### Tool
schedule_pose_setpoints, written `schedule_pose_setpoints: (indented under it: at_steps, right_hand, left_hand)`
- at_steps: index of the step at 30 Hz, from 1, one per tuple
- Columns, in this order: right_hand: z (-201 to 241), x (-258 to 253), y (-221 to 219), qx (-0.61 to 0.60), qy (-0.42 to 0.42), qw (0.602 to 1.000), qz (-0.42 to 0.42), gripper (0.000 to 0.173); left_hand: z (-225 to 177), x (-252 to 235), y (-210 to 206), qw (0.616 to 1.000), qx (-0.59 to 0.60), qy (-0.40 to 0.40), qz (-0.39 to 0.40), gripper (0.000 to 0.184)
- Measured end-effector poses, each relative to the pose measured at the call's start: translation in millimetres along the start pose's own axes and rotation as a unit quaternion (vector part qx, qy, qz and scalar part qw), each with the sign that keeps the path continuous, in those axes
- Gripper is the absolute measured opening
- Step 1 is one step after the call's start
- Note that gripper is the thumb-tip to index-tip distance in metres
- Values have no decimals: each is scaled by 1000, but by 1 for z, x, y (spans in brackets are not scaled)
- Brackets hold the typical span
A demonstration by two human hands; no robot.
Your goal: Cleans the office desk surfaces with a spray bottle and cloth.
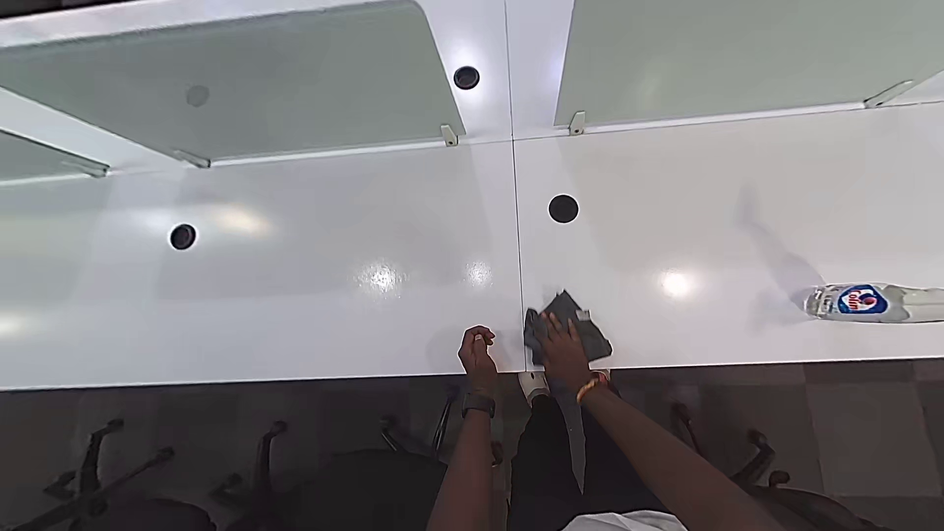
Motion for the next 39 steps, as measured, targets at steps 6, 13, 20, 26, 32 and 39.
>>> schedule_pose_setpoints:
  at_steps: [6, 13, 20, 26, 32, 39]
  right_hand:
    - [-49, 101, 9, 53, -30, 998, -7, 48]
    - [-140, 83, 50, 78, -196, 977, -32, 64]
    - [-221, -14, 92, 81, -271, 954, -105, 63]
    - [-271, -67, 124, 81, -273, 950, -128, 59]
    - [-311, -116, 155, 83, -260, 953, -128, 62]
    - [-369, -196, 200, 81, -174, 975, -116, 62]
  left_hand:
    - [-23, -26, -54, 993, -68, -23, 98, 37]
    - [-22, -73, -163, 885, -355, -168, 251, 34]
    - [-2, -129, -225, 826, -477, -193, 231, 39]
    - [7, -127, -224, 824, -510, -164, 186, 39]
    - [7, -133, -228, 808, -546, -132, 179, 39]
    - [7, -133, -227, 817, -533, -111, 188, 46]
Point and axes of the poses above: each hand's wrist, its own x-axis away from the middle knuckle, its own y-axis out of the back of the hand, z = x × y, the point moved 3 cm from there along -x, towards the middle knuckle, and after that the axes turned 2 degrees about z, right-handed, at the moved point
